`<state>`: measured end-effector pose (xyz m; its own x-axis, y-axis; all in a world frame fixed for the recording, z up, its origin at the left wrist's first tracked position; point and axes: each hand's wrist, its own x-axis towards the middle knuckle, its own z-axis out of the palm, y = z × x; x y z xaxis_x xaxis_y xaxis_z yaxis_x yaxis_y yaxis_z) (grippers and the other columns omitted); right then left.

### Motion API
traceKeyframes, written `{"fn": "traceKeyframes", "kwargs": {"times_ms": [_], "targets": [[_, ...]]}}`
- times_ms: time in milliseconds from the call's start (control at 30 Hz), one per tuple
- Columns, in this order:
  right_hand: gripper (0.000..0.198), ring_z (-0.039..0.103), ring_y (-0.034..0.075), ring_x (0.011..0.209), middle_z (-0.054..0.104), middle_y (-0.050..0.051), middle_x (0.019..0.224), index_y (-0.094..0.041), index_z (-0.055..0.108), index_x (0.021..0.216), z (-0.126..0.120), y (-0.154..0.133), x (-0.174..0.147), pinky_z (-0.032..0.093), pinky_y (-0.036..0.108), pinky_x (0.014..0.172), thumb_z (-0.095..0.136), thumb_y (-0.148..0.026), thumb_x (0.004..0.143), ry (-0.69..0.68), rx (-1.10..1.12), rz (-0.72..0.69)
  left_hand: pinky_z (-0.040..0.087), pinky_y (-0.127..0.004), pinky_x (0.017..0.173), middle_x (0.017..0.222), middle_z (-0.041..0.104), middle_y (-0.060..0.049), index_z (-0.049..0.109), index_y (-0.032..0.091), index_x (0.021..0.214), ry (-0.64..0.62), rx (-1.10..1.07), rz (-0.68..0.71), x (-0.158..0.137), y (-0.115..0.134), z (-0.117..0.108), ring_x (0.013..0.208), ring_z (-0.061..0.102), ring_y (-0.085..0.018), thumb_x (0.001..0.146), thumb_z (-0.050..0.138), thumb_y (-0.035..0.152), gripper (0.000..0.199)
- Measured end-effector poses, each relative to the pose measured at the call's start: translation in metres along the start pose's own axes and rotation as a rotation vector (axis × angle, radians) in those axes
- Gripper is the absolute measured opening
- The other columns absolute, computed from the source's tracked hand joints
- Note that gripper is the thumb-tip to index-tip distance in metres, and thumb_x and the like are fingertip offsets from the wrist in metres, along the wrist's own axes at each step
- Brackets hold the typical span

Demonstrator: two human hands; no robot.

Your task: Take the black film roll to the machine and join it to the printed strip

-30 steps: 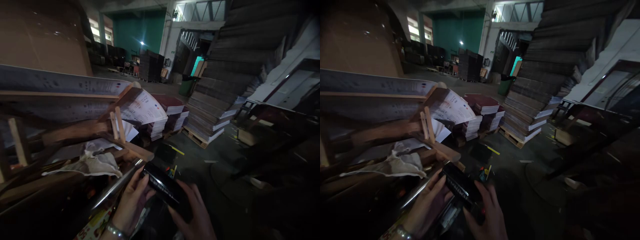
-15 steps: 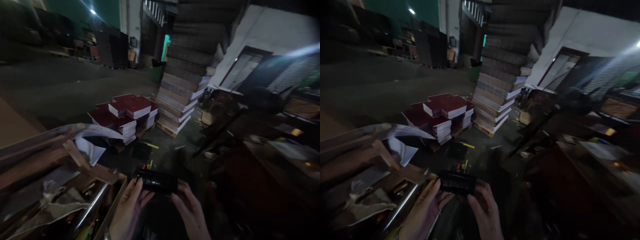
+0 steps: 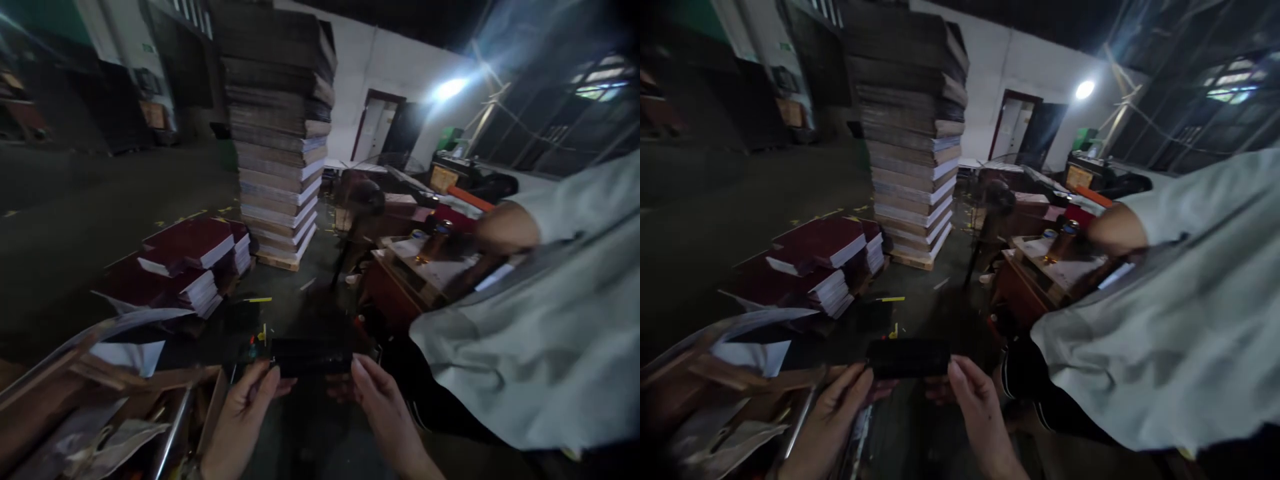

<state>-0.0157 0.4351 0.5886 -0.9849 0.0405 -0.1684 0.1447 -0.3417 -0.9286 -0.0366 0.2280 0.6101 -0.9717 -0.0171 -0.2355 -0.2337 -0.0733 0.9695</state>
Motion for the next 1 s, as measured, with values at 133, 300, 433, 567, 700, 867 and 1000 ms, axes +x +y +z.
{"fn": "traceKeyframes", "kwargs": {"times_ms": [133, 300, 433, 567, 700, 867, 1000], "targets": [[0.036, 0.065, 0.015, 0.077, 0.067, 0.006, 0.093, -0.016, 0.058, 0.100, -0.035, -0.025, -0.041, 0.049, 0.023, 0.066, 0.056, -0.051, 0.092, 0.025, 0.081, -0.075, 0.052, -0.035, 0.092, 0.106, 0.072, -0.008, 0.068, 0.019, 0.106, -0.102, -0.026, -0.035, -0.026, 0.013, 0.042, 0.096, 0.067, -0.026, 0.071, 0.068, 0.065, 0.058], [0.038, 0.064, 0.014, 0.073, 0.067, 0.007, 0.086, -0.013, 0.056, 0.095, -0.086, -0.047, -0.094, 0.046, 0.021, 0.063, 0.053, -0.051, 0.093, 0.150, 0.158, -0.133, 0.056, -0.031, 0.080, 0.106, 0.070, -0.005, 0.069, 0.020, 0.105, -0.252, 0.002, 0.025, -0.055, 0.011, 0.105, 0.087, 0.067, -0.022, 0.070, 0.074, 0.057, 0.051], [0.037, 0.064, 0.015, 0.072, 0.066, 0.009, 0.086, -0.012, 0.057, 0.096, -0.148, -0.060, -0.145, 0.047, 0.023, 0.065, 0.053, -0.049, 0.094, 0.235, 0.181, -0.210, 0.057, -0.032, 0.075, 0.095, 0.071, -0.004, 0.071, 0.021, 0.095, -0.424, -0.082, -0.052, -0.089, 0.005, 0.179, 0.084, 0.066, -0.023, 0.064, 0.079, 0.056, 0.048], [0.038, 0.065, 0.014, 0.072, 0.066, 0.009, 0.088, -0.011, 0.059, 0.096, -0.226, -0.075, -0.212, 0.048, 0.023, 0.066, 0.049, -0.048, 0.096, 0.364, 0.193, -0.295, 0.056, -0.036, 0.079, 0.092, 0.071, -0.007, 0.073, 0.020, 0.092, -0.658, -0.115, -0.180, -0.133, -0.009, 0.266, 0.089, 0.064, -0.025, 0.066, 0.079, 0.053, 0.042], [0.041, 0.065, 0.013, 0.064, 0.066, 0.008, 0.080, -0.011, 0.059, 0.093, -0.307, -0.081, -0.285, 0.047, 0.020, 0.058, 0.053, -0.051, 0.093, 0.461, 0.367, -0.309, 0.055, -0.035, 0.078, 0.093, 0.072, -0.008, 0.075, 0.021, 0.091, -0.909, -0.003, -0.265, -0.176, -0.032, 0.354, 0.085, 0.063, -0.023, 0.067, 0.080, 0.050, 0.037], [0.039, 0.064, 0.011, 0.060, 0.065, 0.007, 0.076, -0.011, 0.058, 0.089, -0.385, -0.082, -0.363, 0.045, 0.017, 0.055, 0.061, -0.050, 0.089, 0.580, 0.408, -0.323, 0.053, -0.031, 0.073, 0.082, 0.068, -0.006, 0.076, 0.020, 0.082, -1.177, 0.110, -0.296, -0.219, -0.069, 0.447, 0.075, 0.060, -0.018, 0.069, 0.081, 0.044, 0.027], [0.043, 0.064, 0.012, 0.061, 0.064, 0.005, 0.075, -0.012, 0.061, 0.087, -0.425, -0.086, -0.394, 0.046, 0.018, 0.057, 0.065, -0.055, 0.084, 0.584, 0.418, -0.360, 0.053, -0.030, 0.073, 0.083, 0.068, -0.007, 0.076, 0.019, 0.082, -1.266, 0.169, -0.192, -0.233, -0.083, 0.498, 0.077, 0.060, -0.020, 0.073, 0.078, 0.040, 0.023]]}}
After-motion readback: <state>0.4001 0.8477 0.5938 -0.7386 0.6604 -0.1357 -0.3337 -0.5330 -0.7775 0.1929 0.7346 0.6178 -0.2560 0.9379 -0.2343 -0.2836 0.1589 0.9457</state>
